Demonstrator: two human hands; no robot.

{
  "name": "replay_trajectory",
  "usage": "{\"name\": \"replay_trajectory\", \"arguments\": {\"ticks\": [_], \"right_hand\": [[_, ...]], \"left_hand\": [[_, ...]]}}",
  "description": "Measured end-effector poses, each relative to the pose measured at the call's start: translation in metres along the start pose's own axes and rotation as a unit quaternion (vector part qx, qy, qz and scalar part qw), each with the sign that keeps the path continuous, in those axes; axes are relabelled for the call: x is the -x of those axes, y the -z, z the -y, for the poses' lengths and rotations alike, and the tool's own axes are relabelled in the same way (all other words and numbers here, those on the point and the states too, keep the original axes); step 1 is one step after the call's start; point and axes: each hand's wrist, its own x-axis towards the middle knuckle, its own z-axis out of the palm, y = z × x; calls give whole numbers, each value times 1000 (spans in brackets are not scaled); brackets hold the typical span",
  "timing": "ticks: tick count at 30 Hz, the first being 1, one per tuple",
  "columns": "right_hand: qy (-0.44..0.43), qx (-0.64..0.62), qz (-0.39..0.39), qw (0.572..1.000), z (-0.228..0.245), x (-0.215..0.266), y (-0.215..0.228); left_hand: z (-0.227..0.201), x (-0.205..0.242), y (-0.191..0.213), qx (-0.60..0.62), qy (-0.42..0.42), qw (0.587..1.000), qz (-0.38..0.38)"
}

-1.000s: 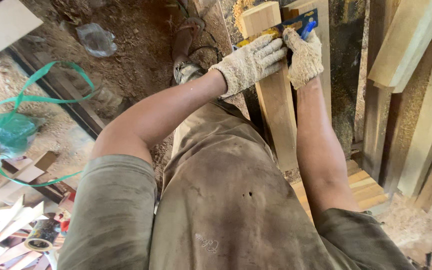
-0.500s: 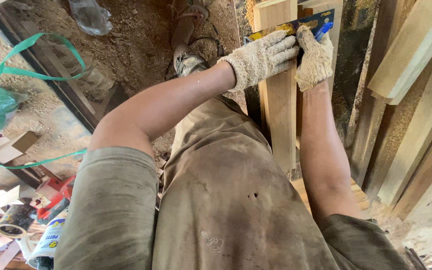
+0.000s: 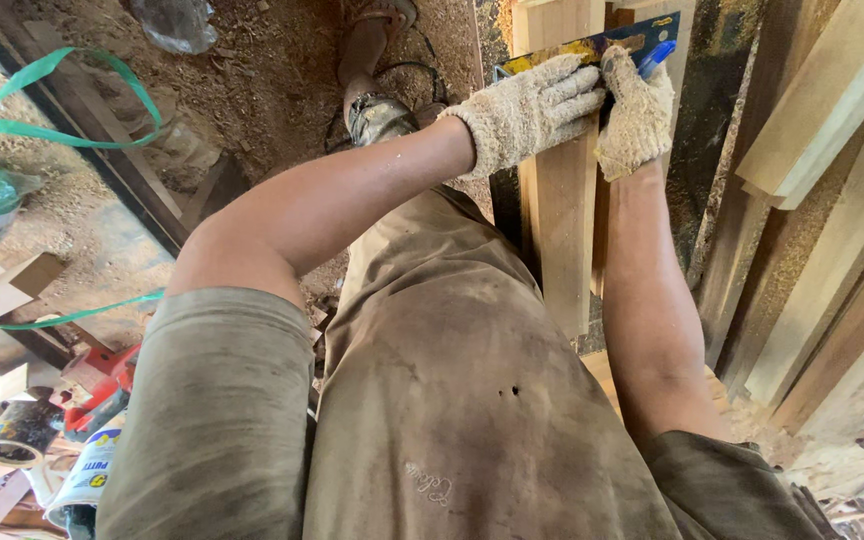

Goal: The person uses a try square and a blue pen to mark lines on several wooden planks. They repeatedly position the square on the wood, draw a line, and then move to the next plank or side to continue marking.

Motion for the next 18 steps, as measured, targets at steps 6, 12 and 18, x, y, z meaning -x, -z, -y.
{"name": "replay_trajectory", "arguments": {"ticks": [6, 12, 18], "right_hand": [[-32, 23, -41, 998, 8, 5, -8], [-25, 26, -43, 998, 6, 4, -9], [-29, 39, -22, 999, 7, 6, -7]], "left_hand": [[0, 1, 4, -32, 5, 999, 17], [3, 0, 4, -24, -9, 999, 27], [3, 1, -1, -19, -12, 1000, -5]]}}
